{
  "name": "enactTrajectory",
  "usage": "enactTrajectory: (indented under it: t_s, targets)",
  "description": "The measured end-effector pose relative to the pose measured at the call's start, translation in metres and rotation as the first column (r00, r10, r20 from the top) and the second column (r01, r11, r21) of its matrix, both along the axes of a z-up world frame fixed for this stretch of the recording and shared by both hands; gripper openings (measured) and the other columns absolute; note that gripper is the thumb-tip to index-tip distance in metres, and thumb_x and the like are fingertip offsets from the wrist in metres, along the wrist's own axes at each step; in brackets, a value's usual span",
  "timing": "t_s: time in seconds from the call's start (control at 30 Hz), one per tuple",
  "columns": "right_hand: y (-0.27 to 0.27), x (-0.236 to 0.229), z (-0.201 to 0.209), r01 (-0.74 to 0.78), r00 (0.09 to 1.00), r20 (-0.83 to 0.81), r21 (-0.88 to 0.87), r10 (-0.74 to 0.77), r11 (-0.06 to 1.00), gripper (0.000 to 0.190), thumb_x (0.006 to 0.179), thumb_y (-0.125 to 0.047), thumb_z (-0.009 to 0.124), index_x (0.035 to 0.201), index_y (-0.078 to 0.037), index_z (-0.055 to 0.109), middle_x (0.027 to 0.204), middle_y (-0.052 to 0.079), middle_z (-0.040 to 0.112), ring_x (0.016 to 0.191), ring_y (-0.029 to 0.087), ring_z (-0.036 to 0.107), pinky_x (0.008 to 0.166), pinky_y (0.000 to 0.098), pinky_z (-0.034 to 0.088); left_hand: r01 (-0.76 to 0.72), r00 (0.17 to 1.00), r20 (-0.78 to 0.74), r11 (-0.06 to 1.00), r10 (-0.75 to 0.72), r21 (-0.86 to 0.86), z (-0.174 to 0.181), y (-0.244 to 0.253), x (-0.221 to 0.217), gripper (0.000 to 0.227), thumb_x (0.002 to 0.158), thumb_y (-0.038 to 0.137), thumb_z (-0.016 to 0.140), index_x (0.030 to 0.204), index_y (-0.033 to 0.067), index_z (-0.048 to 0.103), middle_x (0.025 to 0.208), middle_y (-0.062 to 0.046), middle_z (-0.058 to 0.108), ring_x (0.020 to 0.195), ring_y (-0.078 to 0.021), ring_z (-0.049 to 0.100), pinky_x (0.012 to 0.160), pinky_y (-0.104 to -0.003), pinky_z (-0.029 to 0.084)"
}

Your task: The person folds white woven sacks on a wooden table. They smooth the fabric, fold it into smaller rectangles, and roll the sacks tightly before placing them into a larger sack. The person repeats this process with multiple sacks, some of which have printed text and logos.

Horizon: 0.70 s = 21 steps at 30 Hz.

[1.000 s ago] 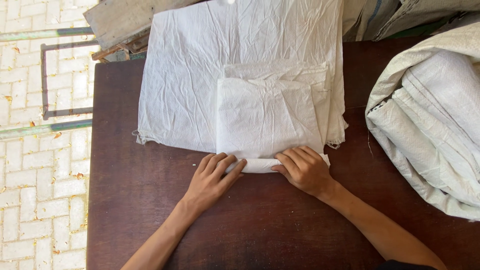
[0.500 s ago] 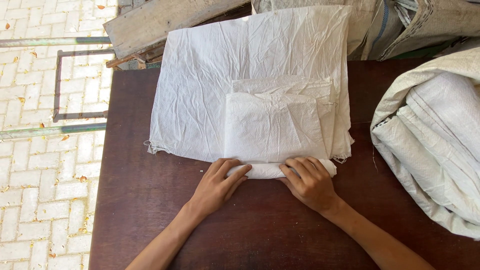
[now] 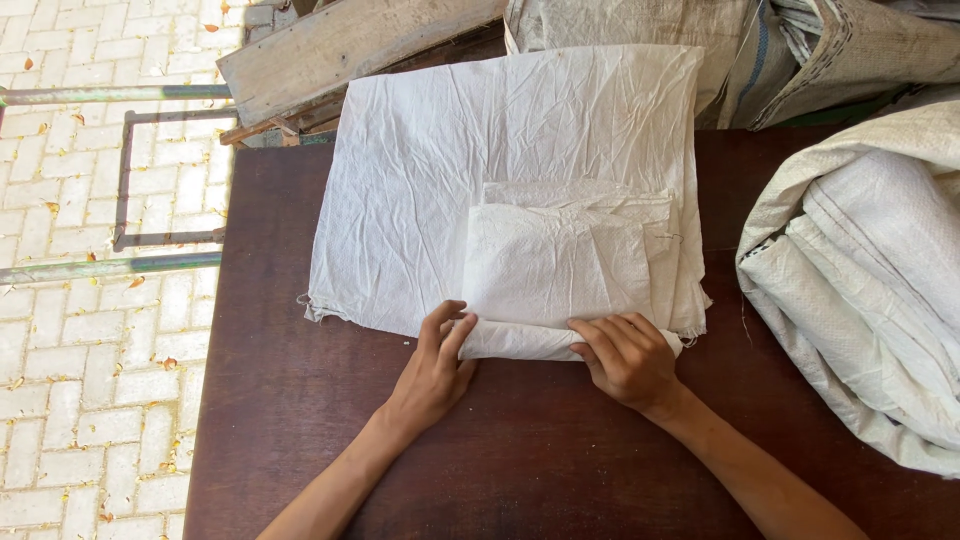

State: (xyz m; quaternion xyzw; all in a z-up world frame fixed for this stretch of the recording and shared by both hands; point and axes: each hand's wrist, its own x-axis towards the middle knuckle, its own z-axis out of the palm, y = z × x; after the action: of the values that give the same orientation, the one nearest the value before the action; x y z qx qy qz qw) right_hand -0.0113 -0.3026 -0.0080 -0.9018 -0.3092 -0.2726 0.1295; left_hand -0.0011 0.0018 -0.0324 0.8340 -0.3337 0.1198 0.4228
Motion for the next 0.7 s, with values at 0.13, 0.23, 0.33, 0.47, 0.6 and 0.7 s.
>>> enactTrajectory:
  t_s: [0.13,0.23,0.33,0.47,0.6,0.7]
  targets:
    - [-0.005,-0.003,0.002,-0.027,0.996,-0.088,0.071,0.033,0.997,0.022,0.101,-0.026,0.062,0.107,-0.007,0.072,0.081,0.007,0.076,0.072,0.019,0.073,0.068,0.0350,0.056,-0.020,0.991,0.136,0.998,0.011,0.059,0.026,-0.003,0.008,0.092,0.064,-0.020,0.062,0.147,0.0098,0.036,0.140,-0.025,0.043,0.124,-0.0467,0.055,0.105,-0.045,0.059]
    - [0.000,-0.009,0.000,-0.110,0.975,-0.186,0.058,0.119,0.992,0.022,0.099,-0.026,0.062,0.104,-0.008,0.072,0.077,0.008,0.076,0.062,0.019,0.072,0.059,0.0346,0.055,-0.079,0.995,-0.063,0.991,0.073,-0.107,0.012,-0.001,0.010,0.080,0.082,-0.016,0.066,0.150,-0.0006,0.027,0.139,-0.025,0.044,0.124,-0.0401,0.059,0.104,-0.043,0.058]
    - [0.013,-0.012,0.015,-0.134,0.959,-0.239,0.088,0.151,0.987,0.021,0.103,-0.029,0.059,0.103,-0.010,0.068,0.078,0.005,0.075,0.064,0.018,0.072,0.063,0.0347,0.057,-0.153,0.948,-0.285,0.988,0.141,-0.021,0.023,0.001,0.010,0.075,0.078,-0.020,0.062,0.146,-0.0005,0.037,0.127,-0.020,0.051,0.113,-0.0343,0.064,0.096,-0.040,0.060]
    - [0.012,-0.006,0.017,0.088,0.744,-0.665,0.016,-0.055,0.996,0.023,0.098,-0.029,0.060,0.103,-0.008,0.068,0.063,0.006,0.074,0.040,0.018,0.063,0.043,0.0363,0.052,-0.113,0.971,-0.219,0.991,0.095,-0.073,0.010,0.008,0.010,0.052,0.084,-0.021,0.058,0.131,-0.0017,0.049,0.124,-0.020,0.054,0.106,-0.0320,0.064,0.090,-0.038,0.059]
    - [0.019,-0.009,0.022,0.106,0.815,-0.576,0.031,-0.069,0.994,0.025,0.096,-0.031,0.065,0.088,-0.008,0.063,0.054,0.006,0.068,0.041,0.020,0.062,0.046,0.0371,0.051,-0.006,1.000,0.014,0.969,0.010,-0.247,-0.003,0.017,0.004,0.035,0.090,-0.017,0.051,0.119,0.0023,0.056,0.120,-0.015,0.064,0.109,-0.0248,0.068,0.090,-0.036,0.059]
    - [0.017,-0.011,0.017,0.036,0.899,-0.438,0.085,0.004,0.996,0.027,0.096,-0.030,0.066,0.082,-0.008,0.059,0.058,0.005,0.066,0.046,0.019,0.062,0.050,0.0359,0.051,0.181,0.953,0.253,0.983,-0.169,-0.027,0.016,0.009,0.006,0.028,0.087,0.014,0.071,0.111,0.0046,0.060,0.110,-0.014,0.065,0.104,-0.0276,0.064,0.089,-0.041,0.056]
